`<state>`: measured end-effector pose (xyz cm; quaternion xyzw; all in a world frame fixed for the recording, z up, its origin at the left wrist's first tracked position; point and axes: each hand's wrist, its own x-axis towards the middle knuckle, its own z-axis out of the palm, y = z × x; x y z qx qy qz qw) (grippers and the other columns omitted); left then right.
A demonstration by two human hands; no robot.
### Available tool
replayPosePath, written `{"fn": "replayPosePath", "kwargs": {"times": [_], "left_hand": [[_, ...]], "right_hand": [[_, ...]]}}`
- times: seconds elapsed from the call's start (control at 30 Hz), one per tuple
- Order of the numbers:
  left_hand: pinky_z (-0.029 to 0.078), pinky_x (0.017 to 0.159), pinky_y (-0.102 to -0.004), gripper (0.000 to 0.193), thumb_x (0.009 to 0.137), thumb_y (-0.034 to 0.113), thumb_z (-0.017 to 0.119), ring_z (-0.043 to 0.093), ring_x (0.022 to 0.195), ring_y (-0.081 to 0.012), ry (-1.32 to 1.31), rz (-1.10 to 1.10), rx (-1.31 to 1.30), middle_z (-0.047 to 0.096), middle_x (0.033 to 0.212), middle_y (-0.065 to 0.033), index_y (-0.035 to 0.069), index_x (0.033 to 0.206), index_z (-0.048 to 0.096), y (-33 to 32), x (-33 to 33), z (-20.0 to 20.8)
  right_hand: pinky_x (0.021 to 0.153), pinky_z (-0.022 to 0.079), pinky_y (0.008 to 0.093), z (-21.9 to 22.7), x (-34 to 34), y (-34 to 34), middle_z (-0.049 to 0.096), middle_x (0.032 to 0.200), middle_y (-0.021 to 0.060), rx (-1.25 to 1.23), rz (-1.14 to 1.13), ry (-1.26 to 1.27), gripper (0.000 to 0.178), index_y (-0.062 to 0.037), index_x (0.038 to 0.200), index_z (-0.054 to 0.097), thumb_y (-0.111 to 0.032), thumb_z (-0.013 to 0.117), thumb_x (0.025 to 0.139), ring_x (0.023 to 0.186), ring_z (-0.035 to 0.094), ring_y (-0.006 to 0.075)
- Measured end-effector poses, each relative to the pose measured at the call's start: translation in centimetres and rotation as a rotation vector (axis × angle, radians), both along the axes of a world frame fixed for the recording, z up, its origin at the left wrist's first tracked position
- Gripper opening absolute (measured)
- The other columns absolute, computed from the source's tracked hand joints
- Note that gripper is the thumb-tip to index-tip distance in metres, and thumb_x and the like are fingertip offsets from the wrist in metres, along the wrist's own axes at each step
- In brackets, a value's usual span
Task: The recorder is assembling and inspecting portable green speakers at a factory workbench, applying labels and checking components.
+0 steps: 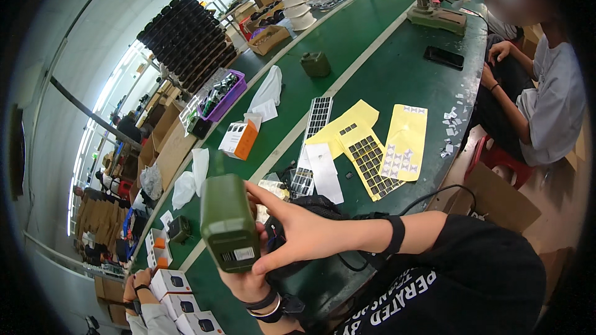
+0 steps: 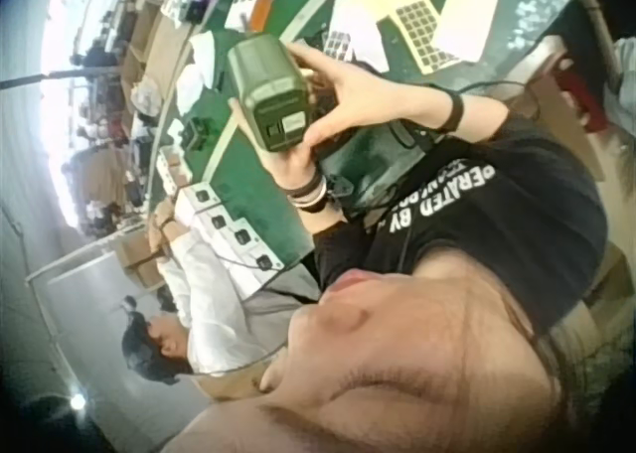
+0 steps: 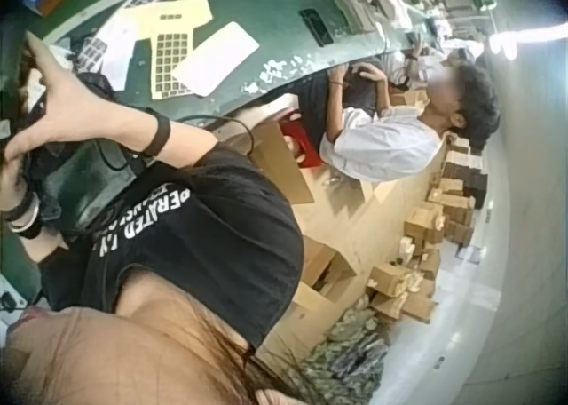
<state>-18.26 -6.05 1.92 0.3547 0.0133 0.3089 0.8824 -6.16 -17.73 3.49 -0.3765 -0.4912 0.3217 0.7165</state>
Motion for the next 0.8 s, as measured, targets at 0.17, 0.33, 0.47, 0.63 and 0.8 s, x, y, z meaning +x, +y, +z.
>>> {"fn": "replayPosePath", "kwargs": {"times": [0.17,0.33,0.47,0.63,0.8], "left_hand": [[0.055,0.067,-0.0409,0.056,0.094,0.050,0.029,0.063,0.081,-0.0306,0.254,-0.105,-0.326,0.062,0.098,-0.0164,0.004,0.120,0.048,-1.5,2.3,2.4],[0.050,0.083,-0.0390,0.062,0.093,0.055,0.026,0.056,0.102,-0.0296,0.307,0.077,0.091,0.053,0.118,-0.0137,0.005,0.128,0.039,-2.1,3.2,2.5],[0.042,0.094,-0.0366,0.072,0.086,0.049,0.050,0.046,0.115,-0.0258,0.189,0.304,0.470,0.040,0.130,-0.0112,0.003,0.135,0.025,-2.6,2.9,3.4],[0.044,0.091,-0.0354,0.074,0.078,0.033,0.066,0.052,0.108,-0.0250,0.309,0.161,0.399,0.048,0.120,-0.0168,-0.006,0.130,0.031,-1.5,1.7,3.4],[0.048,0.086,-0.0374,0.069,0.077,0.038,0.064,0.057,0.101,-0.0261,0.202,0.217,0.317,0.052,0.116,-0.0183,-0.007,0.122,0.040,-2.2,1.0,3.1]], "right_hand": [[0.091,0.038,0.0285,0.5,0.1,0.2,0.040,0.124,0.0059,-0.142,-0.065,0.087,0.108,-0.0055,0.143,0.008,-0.021,0.081,0.065,0.109,0.042,0.0147],[0.094,0.035,0.0324,1.1,0.6,-0.4,0.040,0.122,0.0112,-0.194,-0.270,-0.046,0.106,-0.0030,0.142,0.012,-0.022,0.080,0.064,0.110,0.040,0.0207],[0.096,0.031,0.0398,1.5,1.3,-0.9,0.035,0.126,0.0189,-0.104,-0.762,-0.742,0.100,0.0028,0.139,0.021,-0.021,0.079,0.060,0.113,0.035,0.0326],[0.097,0.031,0.0433,2.6,1.3,-2.5,0.033,0.126,0.0209,-0.001,-0.711,-0.794,0.094,0.0035,0.137,0.023,-0.021,0.076,0.063,0.114,0.033,0.0373],[0.099,0.031,0.0362,2.1,1.9,-2.5,0.037,0.127,0.0174,0.101,-0.545,-0.415,0.085,0.0030,0.134,0.028,-0.028,0.076,0.071,0.118,0.038,0.0282]]}}
